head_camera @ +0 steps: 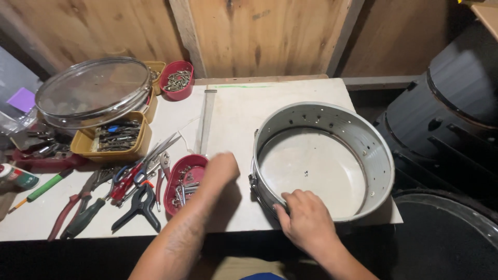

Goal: Inspecting and manipulating a snare drum shell and its hardware on a repair bench

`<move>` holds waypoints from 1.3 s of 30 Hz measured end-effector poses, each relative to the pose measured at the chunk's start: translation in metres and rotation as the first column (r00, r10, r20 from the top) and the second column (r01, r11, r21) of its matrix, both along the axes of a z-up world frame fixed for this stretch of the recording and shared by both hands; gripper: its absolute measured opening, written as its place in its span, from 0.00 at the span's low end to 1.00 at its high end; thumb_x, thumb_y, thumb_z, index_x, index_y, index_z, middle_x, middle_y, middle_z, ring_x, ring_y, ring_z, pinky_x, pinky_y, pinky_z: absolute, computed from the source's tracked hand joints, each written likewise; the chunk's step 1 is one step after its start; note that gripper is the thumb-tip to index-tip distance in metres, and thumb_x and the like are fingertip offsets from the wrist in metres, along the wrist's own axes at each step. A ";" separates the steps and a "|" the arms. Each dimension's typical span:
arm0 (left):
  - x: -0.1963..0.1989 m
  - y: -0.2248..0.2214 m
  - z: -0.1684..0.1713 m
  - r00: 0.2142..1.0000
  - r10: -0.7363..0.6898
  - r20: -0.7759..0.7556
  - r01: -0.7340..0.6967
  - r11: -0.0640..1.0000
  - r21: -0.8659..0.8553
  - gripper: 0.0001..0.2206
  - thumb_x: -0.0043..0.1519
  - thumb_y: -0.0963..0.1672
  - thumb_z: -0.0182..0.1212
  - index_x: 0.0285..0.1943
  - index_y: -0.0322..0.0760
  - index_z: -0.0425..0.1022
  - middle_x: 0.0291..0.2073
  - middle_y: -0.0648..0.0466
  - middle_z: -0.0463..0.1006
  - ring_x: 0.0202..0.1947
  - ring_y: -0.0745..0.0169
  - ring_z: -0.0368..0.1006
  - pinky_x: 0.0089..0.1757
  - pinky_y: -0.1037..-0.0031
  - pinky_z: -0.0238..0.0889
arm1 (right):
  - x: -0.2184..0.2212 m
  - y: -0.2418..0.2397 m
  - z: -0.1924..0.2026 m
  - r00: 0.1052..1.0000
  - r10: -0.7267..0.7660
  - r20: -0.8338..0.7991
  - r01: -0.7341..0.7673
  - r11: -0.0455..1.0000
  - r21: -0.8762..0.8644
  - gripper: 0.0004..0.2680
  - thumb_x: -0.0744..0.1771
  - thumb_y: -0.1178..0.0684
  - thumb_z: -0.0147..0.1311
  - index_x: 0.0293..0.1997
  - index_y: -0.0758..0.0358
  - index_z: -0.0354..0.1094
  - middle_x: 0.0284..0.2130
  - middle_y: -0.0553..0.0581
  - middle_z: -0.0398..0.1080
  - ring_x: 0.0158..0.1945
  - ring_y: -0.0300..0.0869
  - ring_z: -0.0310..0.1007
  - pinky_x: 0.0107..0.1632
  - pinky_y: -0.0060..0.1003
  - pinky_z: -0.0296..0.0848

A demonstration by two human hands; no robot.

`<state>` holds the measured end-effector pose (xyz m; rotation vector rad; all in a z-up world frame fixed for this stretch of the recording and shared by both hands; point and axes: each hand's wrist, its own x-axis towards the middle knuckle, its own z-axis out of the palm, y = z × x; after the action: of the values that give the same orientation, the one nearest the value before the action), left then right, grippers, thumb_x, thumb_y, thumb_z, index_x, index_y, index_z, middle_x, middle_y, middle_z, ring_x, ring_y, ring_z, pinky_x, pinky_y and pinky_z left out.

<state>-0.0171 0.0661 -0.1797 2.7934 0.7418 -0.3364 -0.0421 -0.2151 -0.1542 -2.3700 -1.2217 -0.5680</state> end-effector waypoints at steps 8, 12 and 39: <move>-0.042 -0.012 -0.084 0.876 -0.377 0.302 0.247 0.887 0.390 0.06 0.60 0.42 0.53 0.40 0.41 0.76 0.36 0.48 0.75 0.37 0.42 0.73 0.30 0.55 0.72 | 0.010 0.004 0.000 0.994 -0.060 -0.087 0.056 0.997 -0.044 0.10 0.65 0.45 0.57 0.25 0.55 0.66 0.23 0.54 0.66 0.29 0.52 0.70 0.32 0.51 0.71; -0.048 -0.012 -0.093 0.827 -0.441 0.349 0.255 0.847 0.467 0.05 0.59 0.45 0.55 0.37 0.42 0.76 0.33 0.48 0.75 0.33 0.44 0.74 0.29 0.55 0.70 | 0.024 -0.002 0.056 0.881 -0.321 -0.347 0.242 0.937 -0.250 0.12 0.65 0.36 0.50 0.31 0.49 0.74 0.31 0.50 0.75 0.38 0.53 0.77 0.41 0.53 0.74; 0.005 -0.083 0.131 0.434 0.739 0.515 0.487 0.289 -0.824 0.09 0.60 0.38 0.63 0.47 0.25 0.78 0.30 0.45 0.79 0.25 0.59 0.79 0.33 0.69 0.83 | 0.117 -0.069 0.223 0.629 -0.189 -0.754 0.597 0.738 0.313 0.08 0.70 0.51 0.61 0.49 0.62 0.77 0.35 0.53 0.76 0.35 0.35 0.70 0.39 0.32 0.69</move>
<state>-0.0119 -0.0169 -0.0486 1.1859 0.2709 0.6292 0.0752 -0.2840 0.0693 -2.0233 -0.1172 -0.0832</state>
